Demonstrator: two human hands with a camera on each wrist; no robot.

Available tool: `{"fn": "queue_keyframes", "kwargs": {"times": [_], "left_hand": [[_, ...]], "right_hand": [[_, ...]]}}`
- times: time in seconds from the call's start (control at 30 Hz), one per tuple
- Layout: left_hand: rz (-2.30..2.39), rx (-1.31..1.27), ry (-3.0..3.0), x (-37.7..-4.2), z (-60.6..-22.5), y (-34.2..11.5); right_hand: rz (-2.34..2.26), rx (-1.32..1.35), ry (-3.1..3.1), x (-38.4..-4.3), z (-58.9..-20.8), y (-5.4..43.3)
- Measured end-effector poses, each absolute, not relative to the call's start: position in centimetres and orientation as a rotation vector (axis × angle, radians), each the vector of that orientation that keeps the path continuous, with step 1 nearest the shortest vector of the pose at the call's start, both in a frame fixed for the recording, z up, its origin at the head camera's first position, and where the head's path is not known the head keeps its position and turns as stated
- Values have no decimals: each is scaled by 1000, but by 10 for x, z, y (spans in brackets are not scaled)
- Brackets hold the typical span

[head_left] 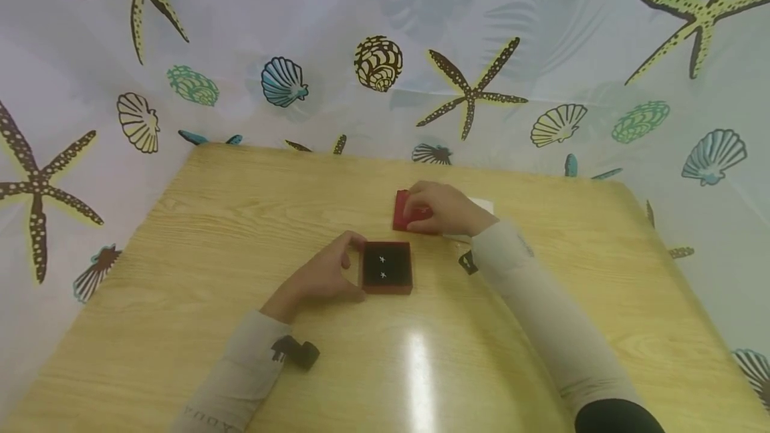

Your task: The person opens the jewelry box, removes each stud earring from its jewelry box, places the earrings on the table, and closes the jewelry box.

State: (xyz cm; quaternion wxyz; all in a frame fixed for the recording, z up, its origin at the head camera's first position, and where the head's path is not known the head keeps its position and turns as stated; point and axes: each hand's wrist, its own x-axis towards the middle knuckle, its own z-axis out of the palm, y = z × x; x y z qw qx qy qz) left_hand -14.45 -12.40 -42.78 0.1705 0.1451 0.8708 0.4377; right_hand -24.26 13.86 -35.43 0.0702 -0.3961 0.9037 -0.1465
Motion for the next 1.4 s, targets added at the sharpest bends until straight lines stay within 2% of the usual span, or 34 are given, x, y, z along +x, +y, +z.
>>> {"fn": "queue_keyframes", "kwargs": {"times": [0.27,0.5,0.63,0.93,1.4], "left_hand": [[1251,423,2478,-144,-428,-123],[1247,409,2475,-144,-426,-124],[1254,424,2479,-145,-427,-125],[1257,484,2467,-146,-430,-126],[1259,485,2476,-143,-435,-129]], "right_hand": [[-465,-1449,2745,-210,-359,120],[-179,-1294,2770,-189,-368,102],[-108,-1316,2793,-185,-371,95],[-72,-1355,2808,-185,-375,90],[-114,-1255,2841,-177,-381,82]]}}
